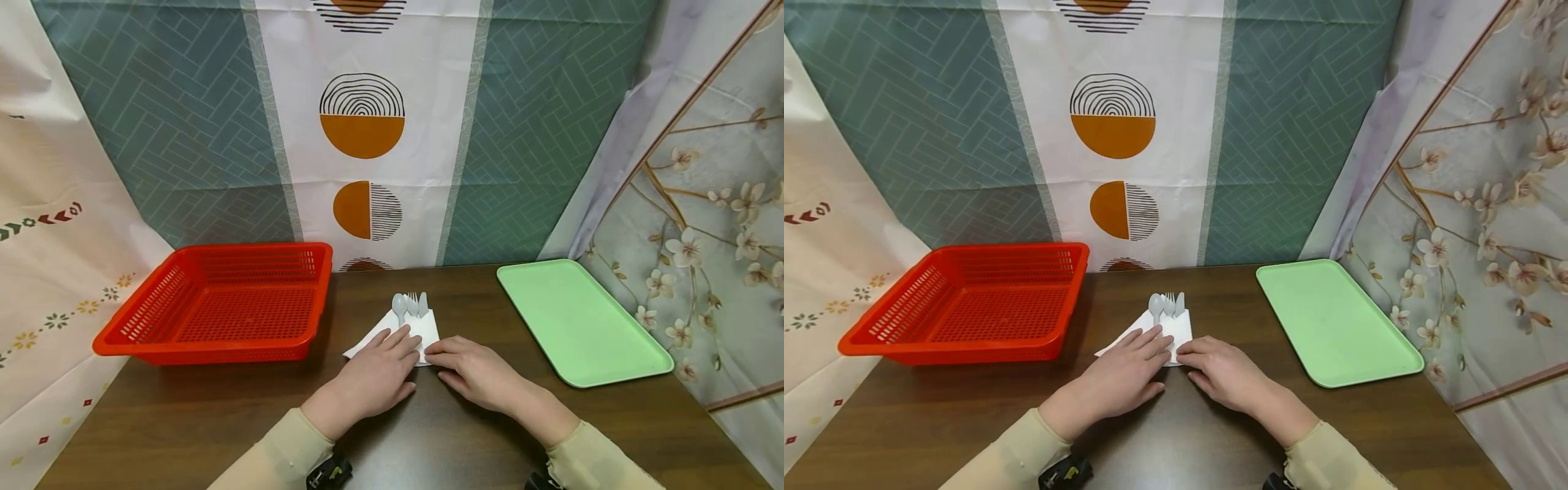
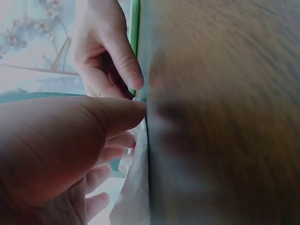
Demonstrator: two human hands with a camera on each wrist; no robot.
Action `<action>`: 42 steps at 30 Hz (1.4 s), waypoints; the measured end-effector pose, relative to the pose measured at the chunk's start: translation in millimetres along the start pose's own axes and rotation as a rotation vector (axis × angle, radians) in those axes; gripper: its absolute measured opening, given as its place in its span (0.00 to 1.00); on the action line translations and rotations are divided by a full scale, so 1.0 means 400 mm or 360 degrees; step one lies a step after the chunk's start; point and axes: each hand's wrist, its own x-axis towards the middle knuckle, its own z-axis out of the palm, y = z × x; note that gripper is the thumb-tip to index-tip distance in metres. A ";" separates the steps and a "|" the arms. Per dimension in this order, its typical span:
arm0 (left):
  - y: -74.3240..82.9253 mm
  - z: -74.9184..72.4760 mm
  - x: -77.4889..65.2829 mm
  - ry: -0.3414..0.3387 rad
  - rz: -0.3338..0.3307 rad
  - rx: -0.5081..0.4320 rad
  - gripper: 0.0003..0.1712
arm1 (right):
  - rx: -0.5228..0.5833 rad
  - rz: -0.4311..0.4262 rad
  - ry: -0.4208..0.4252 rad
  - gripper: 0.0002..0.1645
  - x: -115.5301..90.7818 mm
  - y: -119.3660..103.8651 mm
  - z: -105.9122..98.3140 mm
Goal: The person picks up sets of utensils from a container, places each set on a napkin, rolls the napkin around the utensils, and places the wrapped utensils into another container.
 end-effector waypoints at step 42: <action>-0.007 0.002 -0.001 -0.0096 0.0052 -0.0196 0.29 | -0.0146 -0.0001 -0.0006 0.21 -0.051 0.023 -0.026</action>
